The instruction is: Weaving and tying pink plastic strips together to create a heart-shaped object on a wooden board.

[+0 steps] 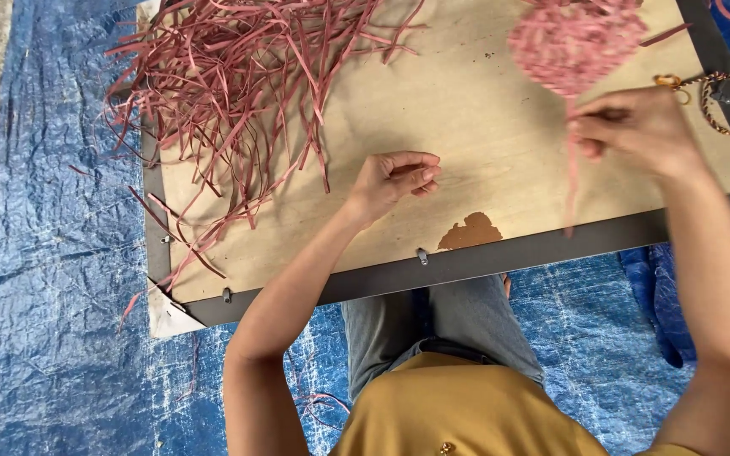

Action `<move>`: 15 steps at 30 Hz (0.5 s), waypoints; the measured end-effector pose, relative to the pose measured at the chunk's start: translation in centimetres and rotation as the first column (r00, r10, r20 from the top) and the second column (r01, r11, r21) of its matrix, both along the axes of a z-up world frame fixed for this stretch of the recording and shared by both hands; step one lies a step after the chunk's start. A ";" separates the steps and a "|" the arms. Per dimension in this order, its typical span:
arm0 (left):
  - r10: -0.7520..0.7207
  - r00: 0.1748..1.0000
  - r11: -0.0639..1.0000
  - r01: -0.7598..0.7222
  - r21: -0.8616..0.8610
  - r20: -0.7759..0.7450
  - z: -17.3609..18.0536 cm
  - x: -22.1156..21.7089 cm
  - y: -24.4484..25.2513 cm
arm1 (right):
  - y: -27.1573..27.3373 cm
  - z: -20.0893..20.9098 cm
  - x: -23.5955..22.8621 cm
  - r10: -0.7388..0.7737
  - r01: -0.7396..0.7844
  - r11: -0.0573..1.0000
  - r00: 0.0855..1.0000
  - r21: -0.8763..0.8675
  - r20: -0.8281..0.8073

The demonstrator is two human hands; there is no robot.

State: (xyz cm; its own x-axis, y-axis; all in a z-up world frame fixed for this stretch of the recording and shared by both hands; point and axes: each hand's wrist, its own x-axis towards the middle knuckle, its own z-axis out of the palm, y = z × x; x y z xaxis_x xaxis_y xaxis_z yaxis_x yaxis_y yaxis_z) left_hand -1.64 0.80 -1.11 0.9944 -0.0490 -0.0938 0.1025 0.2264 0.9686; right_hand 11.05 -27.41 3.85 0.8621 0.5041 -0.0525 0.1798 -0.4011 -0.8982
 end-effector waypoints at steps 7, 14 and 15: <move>-0.008 1.000 1.000 0.008 0.029 0.012 -0.4 0.1 -0.1 | -3.8 -0.9 1.2 -0.119 0.109 0.979 0.992 -0.174 -0.045; -0.010 0.999 0.999 0.009 0.037 0.034 -0.2 0.0 0.0 | -3.7 -0.9 2.0 -0.142 0.117 0.963 0.986 -0.245 -0.089; -0.014 1.000 0.999 0.012 0.051 0.026 0.0 0.1 0.0 | -3.7 -1.1 2.4 -0.147 0.125 0.962 0.986 -0.242 -0.074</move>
State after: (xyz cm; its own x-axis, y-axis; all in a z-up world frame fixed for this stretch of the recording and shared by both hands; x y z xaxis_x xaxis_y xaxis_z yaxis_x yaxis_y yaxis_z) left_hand -1.58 0.80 -1.16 0.9959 -0.0578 -0.0698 0.0790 0.1757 0.9813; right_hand 13.44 -31.15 2.73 0.9077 0.3465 -0.2368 0.0310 -0.6180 -0.7856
